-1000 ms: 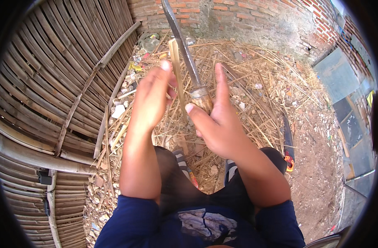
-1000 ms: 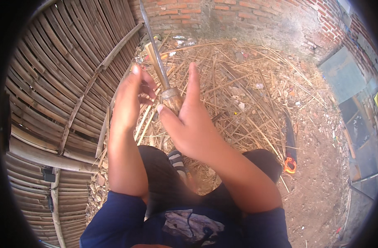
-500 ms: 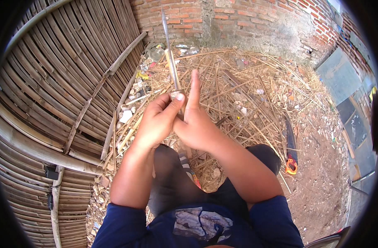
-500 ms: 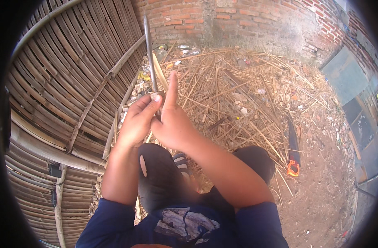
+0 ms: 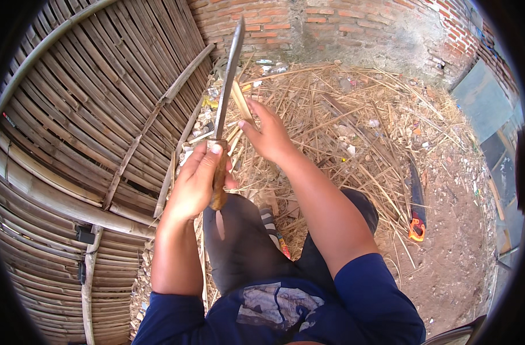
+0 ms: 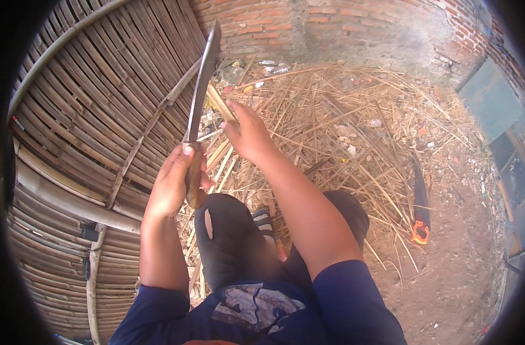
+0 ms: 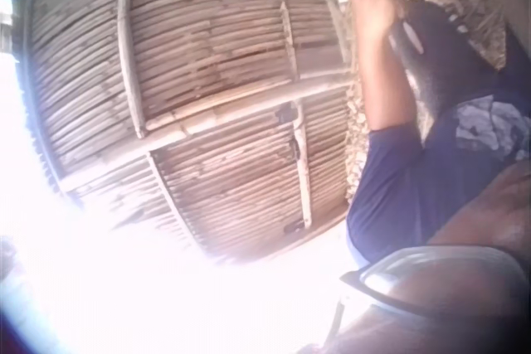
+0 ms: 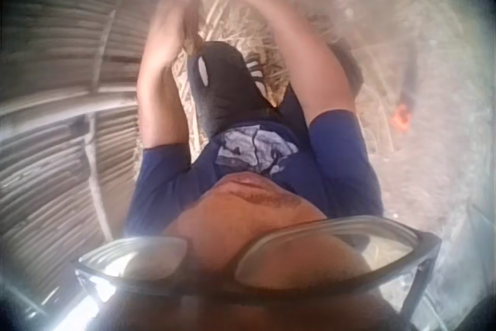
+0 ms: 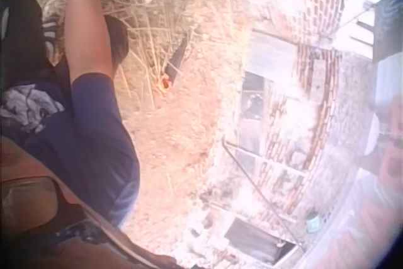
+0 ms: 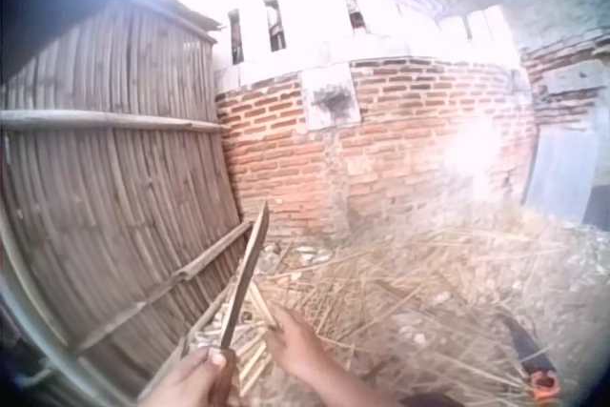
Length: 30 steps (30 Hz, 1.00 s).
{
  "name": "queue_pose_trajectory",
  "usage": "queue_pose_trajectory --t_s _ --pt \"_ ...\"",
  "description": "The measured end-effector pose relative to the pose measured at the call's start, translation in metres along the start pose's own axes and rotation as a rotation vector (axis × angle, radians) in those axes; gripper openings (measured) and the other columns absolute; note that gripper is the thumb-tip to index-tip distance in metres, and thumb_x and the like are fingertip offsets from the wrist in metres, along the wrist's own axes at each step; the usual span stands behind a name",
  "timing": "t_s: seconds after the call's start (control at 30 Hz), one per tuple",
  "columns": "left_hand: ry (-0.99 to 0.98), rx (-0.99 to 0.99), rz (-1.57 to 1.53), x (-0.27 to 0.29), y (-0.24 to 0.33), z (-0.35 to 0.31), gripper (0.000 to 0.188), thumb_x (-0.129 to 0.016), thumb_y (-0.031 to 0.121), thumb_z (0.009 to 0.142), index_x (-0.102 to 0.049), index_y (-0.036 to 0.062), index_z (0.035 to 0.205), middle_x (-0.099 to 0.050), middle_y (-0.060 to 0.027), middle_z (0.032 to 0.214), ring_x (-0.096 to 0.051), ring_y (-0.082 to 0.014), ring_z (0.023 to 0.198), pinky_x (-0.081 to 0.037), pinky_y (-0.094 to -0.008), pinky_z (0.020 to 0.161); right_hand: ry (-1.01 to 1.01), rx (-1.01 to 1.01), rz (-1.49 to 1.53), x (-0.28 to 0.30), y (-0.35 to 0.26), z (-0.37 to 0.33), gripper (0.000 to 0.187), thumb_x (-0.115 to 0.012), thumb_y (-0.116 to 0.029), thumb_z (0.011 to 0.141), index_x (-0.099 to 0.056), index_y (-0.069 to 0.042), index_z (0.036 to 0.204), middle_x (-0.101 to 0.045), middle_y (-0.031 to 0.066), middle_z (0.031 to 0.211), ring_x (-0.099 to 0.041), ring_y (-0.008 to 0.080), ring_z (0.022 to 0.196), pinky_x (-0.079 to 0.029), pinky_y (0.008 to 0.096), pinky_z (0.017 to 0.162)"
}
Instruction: The person trims a piece of bamboo with a machete and then shaves the end of the bamboo using a knife.
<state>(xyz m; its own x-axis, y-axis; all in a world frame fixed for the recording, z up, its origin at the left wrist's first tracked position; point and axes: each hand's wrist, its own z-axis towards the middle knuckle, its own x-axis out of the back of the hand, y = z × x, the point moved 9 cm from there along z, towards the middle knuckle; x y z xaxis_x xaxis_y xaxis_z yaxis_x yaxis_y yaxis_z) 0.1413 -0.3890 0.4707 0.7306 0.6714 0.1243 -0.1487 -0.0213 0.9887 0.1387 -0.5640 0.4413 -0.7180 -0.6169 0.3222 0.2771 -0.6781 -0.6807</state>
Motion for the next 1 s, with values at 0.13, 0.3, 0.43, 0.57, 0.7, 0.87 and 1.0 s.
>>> queue_pose_trajectory --t_s 0.13,0.3,0.43,0.57,0.7,0.87,1.0 --pt "0.063 0.015 0.019 0.011 0.004 -0.011 0.041 -0.043 0.037 0.103 -0.055 -0.0013 0.111 -0.055 -0.0046 0.081 -0.049 -0.0109 0.054 -0.043 -0.0262 0.047 -0.002 -0.142 0.079 -0.008 0.003 0.000 0.020 -0.067 -0.018 0.091 -0.064 -0.003 0.103 -0.065 0.0181 0.086 -0.064 0.0370 0.081 -0.049 0.0450 0.072" --pt "0.081 0.032 0.033 0.018 0.001 -0.011 0.043 -0.044 0.041 0.101 -0.056 -0.0004 0.108 -0.055 -0.0040 0.079 -0.047 -0.0099 0.052 -0.039 -0.0251 0.045 0.158 -0.041 0.000 0.000 -0.001 -0.002 0.016 -0.069 -0.018 0.089 -0.064 -0.004 0.094 -0.062 0.0160 0.076 -0.063 0.0356 0.072 -0.047 0.0446 0.065" --pt "0.068 0.027 0.023 0.020 -0.002 -0.009 0.043 -0.045 0.041 0.099 -0.057 0.0003 0.106 -0.054 -0.0036 0.076 -0.046 -0.0093 0.050 -0.038 -0.0245 0.045 0.149 -0.083 -0.013 0.001 0.003 -0.001 0.017 -0.071 -0.018 0.088 -0.064 -0.003 0.092 -0.061 0.0154 0.075 -0.062 0.0343 0.070 -0.047 0.0444 0.064" --pt "0.065 0.041 0.051 0.026 -0.003 -0.008 0.043 -0.046 0.042 0.099 -0.058 0.0002 0.105 -0.054 -0.0036 0.075 -0.045 -0.0087 0.049 -0.037 -0.0235 0.043 0.165 -0.026 -0.052 0.004 0.001 -0.001 0.017 -0.071 -0.018 0.089 -0.065 -0.003 0.092 -0.062 0.0142 0.073 -0.061 0.0300 0.065 -0.047 0.0410 0.061" --pt "0.022 0.024 0.055 0.034 0.000 -0.006 0.042 -0.046 0.039 0.101 -0.058 -0.0011 0.108 -0.053 -0.0024 0.074 -0.043 -0.0069 0.047 -0.034 -0.0224 0.042 0.160 -0.012 -0.068 0.002 0.003 -0.001 0.015 -0.070 -0.017 0.091 -0.068 -0.002 0.093 -0.064 0.0120 0.071 -0.058 0.0218 0.059 -0.045 0.0348 0.057" --pt "-0.035 0.034 0.107 0.035 0.006 -0.002 0.039 -0.045 0.037 0.102 -0.057 -0.0001 0.108 -0.051 -0.0005 0.072 -0.042 -0.0057 0.047 -0.034 -0.0220 0.042 0.049 -0.061 -0.047 -0.001 0.007 -0.003 0.034 -0.071 -0.028 0.091 -0.062 -0.005 0.114 -0.067 0.0150 0.089 -0.065 0.0271 0.078 -0.051 0.0387 0.071" --pt "0.025 0.023 0.214 0.042 0.009 -0.002 0.044 -0.046 0.042 0.101 -0.058 -0.0002 0.104 -0.051 0.0005 0.071 -0.041 -0.0056 0.046 -0.033 -0.0223 0.040 0.006 -0.199 0.168 0.010 0.043 -0.008 0.074 -0.065 -0.051 0.090 -0.039 -0.006 0.143 -0.059 0.0206 0.128 -0.059 0.0322 0.118 -0.043 0.0488 0.102"
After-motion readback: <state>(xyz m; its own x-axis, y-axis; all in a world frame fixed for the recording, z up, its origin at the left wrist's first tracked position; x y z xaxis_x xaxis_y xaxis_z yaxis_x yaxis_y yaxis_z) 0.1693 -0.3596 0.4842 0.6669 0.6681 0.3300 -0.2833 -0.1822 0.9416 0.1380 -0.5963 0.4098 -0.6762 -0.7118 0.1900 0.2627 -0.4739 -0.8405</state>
